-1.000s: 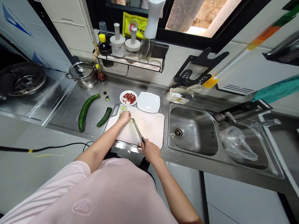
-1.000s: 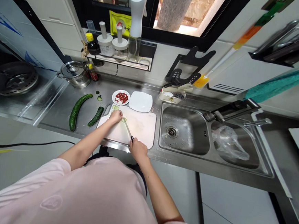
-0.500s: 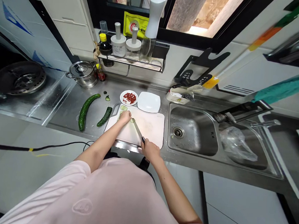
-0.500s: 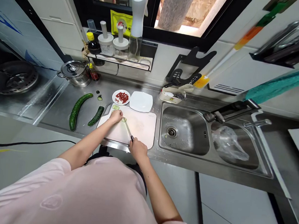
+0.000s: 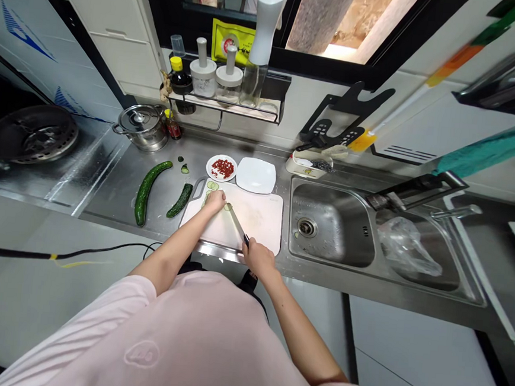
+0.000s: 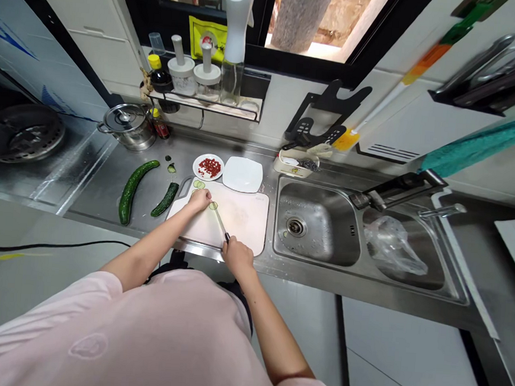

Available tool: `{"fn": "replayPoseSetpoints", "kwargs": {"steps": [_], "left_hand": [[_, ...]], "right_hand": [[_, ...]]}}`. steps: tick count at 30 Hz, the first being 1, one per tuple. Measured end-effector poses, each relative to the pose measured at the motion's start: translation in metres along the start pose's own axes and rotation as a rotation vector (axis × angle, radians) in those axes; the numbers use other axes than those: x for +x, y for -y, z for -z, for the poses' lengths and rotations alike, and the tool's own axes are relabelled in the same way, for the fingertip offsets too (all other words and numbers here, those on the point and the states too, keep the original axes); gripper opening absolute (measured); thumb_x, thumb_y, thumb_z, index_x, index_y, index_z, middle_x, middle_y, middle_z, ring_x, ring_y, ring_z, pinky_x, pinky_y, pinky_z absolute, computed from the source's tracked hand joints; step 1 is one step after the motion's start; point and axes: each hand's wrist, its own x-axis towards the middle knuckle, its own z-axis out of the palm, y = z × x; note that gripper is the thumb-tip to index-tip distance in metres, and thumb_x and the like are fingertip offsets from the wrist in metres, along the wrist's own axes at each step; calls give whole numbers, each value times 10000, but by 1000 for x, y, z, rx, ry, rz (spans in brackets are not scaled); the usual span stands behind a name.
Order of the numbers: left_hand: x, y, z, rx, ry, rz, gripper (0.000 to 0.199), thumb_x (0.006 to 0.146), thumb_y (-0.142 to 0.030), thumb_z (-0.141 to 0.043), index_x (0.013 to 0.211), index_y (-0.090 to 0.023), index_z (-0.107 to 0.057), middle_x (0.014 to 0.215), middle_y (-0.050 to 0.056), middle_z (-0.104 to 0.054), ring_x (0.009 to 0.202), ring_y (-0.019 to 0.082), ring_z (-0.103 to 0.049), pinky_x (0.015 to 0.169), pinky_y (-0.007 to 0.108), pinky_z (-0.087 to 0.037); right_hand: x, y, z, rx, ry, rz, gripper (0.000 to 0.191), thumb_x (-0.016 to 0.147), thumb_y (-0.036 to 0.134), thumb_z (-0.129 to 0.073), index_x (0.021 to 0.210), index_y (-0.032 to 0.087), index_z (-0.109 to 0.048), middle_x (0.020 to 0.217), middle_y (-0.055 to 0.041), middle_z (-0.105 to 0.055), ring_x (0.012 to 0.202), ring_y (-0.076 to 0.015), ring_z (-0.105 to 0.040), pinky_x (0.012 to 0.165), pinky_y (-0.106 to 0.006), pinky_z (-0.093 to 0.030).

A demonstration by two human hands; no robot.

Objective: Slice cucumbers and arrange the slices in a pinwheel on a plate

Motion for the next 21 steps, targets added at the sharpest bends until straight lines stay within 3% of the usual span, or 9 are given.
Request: {"fn": "replayPoseSetpoints", "kwargs": {"steps": [12,21], "left_hand": [[3,3,-3,0,0,-4,180,692,-259,-670,864,-217,-642,994,69,-657,967,194,-586,832,266,-419],[1,2,-1,-14,-5,2,165,696,-257,-671,855,-221,-639,984,67,-655,961,193,-587,832,273,-425]], "right_hand": [[-19,-15,-8,-4,28,-2,354,952,412,-280,1066,170,-512,941,-127,-671,916,-247,-635,751,-327,-411],[-8,-5,-6,22,28,-13,362,953,413,-284,1082,167,-515,974,-129,-668,939,-245,-633,764,-326,-412]]}}
